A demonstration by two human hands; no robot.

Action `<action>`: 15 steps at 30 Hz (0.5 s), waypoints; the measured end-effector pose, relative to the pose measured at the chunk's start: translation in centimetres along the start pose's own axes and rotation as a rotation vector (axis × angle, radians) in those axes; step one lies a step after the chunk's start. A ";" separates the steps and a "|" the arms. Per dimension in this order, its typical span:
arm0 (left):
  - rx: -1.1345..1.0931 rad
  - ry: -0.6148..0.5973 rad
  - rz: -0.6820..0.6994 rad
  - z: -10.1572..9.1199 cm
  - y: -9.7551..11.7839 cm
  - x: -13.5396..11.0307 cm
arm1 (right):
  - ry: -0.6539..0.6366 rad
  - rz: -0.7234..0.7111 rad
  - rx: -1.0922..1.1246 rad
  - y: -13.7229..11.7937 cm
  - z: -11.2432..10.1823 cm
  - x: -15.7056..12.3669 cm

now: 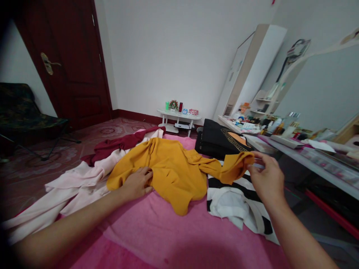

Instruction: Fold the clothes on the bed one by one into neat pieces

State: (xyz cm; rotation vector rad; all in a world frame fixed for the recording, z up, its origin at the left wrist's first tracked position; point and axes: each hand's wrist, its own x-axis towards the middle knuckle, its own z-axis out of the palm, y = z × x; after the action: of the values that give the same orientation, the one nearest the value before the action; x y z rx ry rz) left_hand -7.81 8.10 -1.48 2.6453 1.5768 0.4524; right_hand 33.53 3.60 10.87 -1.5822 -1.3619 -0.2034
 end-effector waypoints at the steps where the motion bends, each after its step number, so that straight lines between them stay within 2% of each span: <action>1: -0.013 0.002 0.014 0.0 -0.1 0.0 | 0.045 -0.088 -0.069 -0.2 0.3 -0.4; 2: -0.032 0.002 0.027 0.1 -0.2 0.0 | 0.061 -0.185 -0.100 -0.5 0.8 -1.2; 4: -0.096 -0.001 0.040 0.1 -0.4 -0.1 | -0.065 -0.391 -0.110 -1.6 2.4 -4.1; 6: -0.203 0.006 0.045 0.0 -0.7 -0.2 | -0.325 -0.560 -0.104 -2.8 4.5 -7.9; 8: -0.298 0.021 0.051 -0.2 -0.9 -0.5 | -0.570 -0.653 -0.107 -3.8 6.4 -11.4; 10: -0.360 0.047 0.055 -0.5 -0.9 -0.9 | -0.704 -0.684 -0.090 -4.5 7.8 -13.8; 12: -0.408 0.078 0.061 -0.8 -0.9 -1.6 | -0.759 -0.668 -0.009 -5.0 8.6 -14.8; 14: -0.419 0.110 0.048 -1.2 -1.0 -2.5 | -0.760 -0.557 0.146 -5.3 8.9 -14.4; 15: -0.391 0.117 0.027 -1.5 -1.2 -3.0 | -0.733 -0.450 0.250 -5.4 8.9 -13.8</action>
State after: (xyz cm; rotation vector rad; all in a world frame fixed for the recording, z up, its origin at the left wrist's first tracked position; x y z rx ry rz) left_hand -10.54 5.86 -0.96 2.3812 1.3150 0.8340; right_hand 20.23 0.53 0.21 -1.1522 -2.2087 0.3054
